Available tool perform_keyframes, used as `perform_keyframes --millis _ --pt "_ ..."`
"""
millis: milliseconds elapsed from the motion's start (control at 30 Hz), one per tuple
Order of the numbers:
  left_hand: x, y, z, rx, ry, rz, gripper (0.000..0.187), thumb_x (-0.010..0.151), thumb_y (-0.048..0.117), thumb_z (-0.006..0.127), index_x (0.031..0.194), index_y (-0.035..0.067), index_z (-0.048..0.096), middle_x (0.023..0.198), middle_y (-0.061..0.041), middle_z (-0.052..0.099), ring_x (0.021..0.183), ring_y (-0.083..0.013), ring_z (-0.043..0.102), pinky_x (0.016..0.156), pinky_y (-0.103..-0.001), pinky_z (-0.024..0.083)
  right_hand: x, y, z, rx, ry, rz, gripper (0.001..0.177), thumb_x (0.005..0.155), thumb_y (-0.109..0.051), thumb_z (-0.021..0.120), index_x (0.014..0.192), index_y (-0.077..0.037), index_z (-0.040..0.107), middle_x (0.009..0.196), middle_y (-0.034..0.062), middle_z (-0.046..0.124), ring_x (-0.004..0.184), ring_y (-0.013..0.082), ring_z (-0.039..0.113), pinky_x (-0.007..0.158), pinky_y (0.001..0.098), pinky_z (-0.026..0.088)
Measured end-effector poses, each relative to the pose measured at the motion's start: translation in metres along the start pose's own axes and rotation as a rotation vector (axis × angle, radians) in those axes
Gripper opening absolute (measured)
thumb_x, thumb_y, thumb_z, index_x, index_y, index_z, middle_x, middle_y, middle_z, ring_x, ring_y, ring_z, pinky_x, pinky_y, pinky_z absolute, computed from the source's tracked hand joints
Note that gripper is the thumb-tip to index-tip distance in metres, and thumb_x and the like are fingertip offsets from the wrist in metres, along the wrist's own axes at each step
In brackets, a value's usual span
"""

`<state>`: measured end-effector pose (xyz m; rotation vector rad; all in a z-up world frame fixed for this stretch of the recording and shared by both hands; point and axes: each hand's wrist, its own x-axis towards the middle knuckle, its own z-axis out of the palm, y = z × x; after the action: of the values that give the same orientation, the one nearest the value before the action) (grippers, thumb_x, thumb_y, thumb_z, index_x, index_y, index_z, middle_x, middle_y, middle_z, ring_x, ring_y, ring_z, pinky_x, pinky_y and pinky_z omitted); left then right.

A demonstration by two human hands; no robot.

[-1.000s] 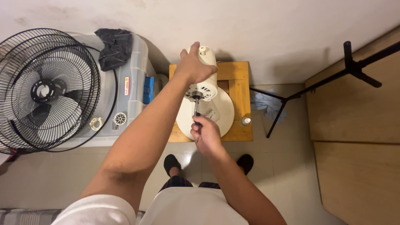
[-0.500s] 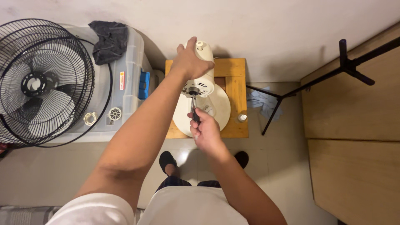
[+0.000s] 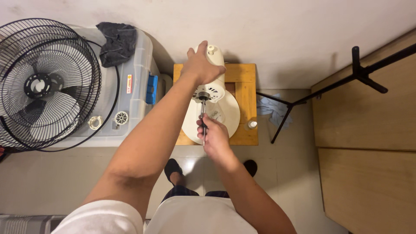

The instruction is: The person uses a screwdriver to loosen and tighten a central screw on the back of a white pedestal fan. They then pick up the fan's front grille and spray it with a cleaning solution from a small bottle.

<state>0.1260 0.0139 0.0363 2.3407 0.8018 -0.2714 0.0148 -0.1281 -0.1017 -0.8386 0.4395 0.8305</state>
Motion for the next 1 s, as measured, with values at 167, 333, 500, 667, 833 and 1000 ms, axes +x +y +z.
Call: perform_keyframes --millis 167,333,500,667,833,1000 --pt "0.0 -0.001 0.001 -0.002 0.009 0.007 0.11 0.072 0.045 0.078 0.162 0.022 0.019 0.161 -0.025 0.024 0.134 -0.0425 0.052 0.109 -0.044 0.047 0.003 0.0 -0.007 0.118 -0.135 0.039 0.019 0.102 -0.019 0.059 0.106 0.0 0.059 0.091 0.0098 0.06 0.057 0.0088 0.044 0.042 0.0222 0.031" --pt "-0.001 -0.001 0.001 -0.015 -0.004 0.0 0.111 0.071 0.045 0.077 0.162 0.022 0.018 0.161 -0.024 0.026 0.132 -0.0418 0.054 0.108 -0.044 0.048 0.006 0.0 -0.001 0.15 -0.048 0.057 0.014 0.099 -0.01 0.057 0.108 0.0 0.06 0.088 0.0092 0.057 0.055 0.0097 0.045 0.041 0.0231 0.03" --pt "0.0 -0.003 0.001 -0.02 0.016 0.012 0.111 0.072 0.046 0.078 0.162 0.022 0.019 0.161 -0.027 0.024 0.133 -0.0432 0.052 0.109 -0.044 0.047 0.008 0.003 -0.002 0.056 -0.014 -0.04 0.009 0.1 -0.008 0.057 0.104 -0.001 0.056 0.086 0.01 0.057 0.054 0.0105 0.043 0.04 0.0246 0.029" --pt "-0.001 -0.001 0.001 -0.013 0.016 0.014 0.111 0.072 0.046 0.079 0.162 0.023 0.018 0.161 -0.028 0.022 0.134 -0.0444 0.05 0.109 -0.044 0.047 0.017 0.001 -0.013 0.238 -0.129 0.11 0.007 0.102 -0.012 0.058 0.102 -0.006 0.055 0.084 0.0066 0.056 0.054 0.0086 0.041 0.041 0.0219 0.027" --pt "-0.003 0.001 0.001 0.002 -0.003 0.005 0.112 0.073 0.046 0.079 0.162 0.023 0.016 0.162 -0.028 0.02 0.132 -0.0467 0.052 0.108 -0.045 0.048 0.016 -0.006 -0.012 0.25 -0.213 0.152 0.01 0.104 -0.015 0.056 0.1 -0.006 0.055 0.082 0.0043 0.055 0.053 0.0079 0.039 0.041 0.022 0.025" --pt "-0.007 -0.001 0.0 -0.01 0.005 0.01 0.111 0.072 0.043 0.079 0.162 0.023 0.017 0.162 -0.029 0.021 0.13 -0.0466 0.054 0.109 -0.045 0.048 0.008 -0.014 0.009 -0.116 -0.055 0.074 0.026 0.106 -0.024 0.047 0.103 -0.003 0.062 0.068 0.0002 0.047 0.045 0.0077 0.035 0.036 0.0242 0.023"
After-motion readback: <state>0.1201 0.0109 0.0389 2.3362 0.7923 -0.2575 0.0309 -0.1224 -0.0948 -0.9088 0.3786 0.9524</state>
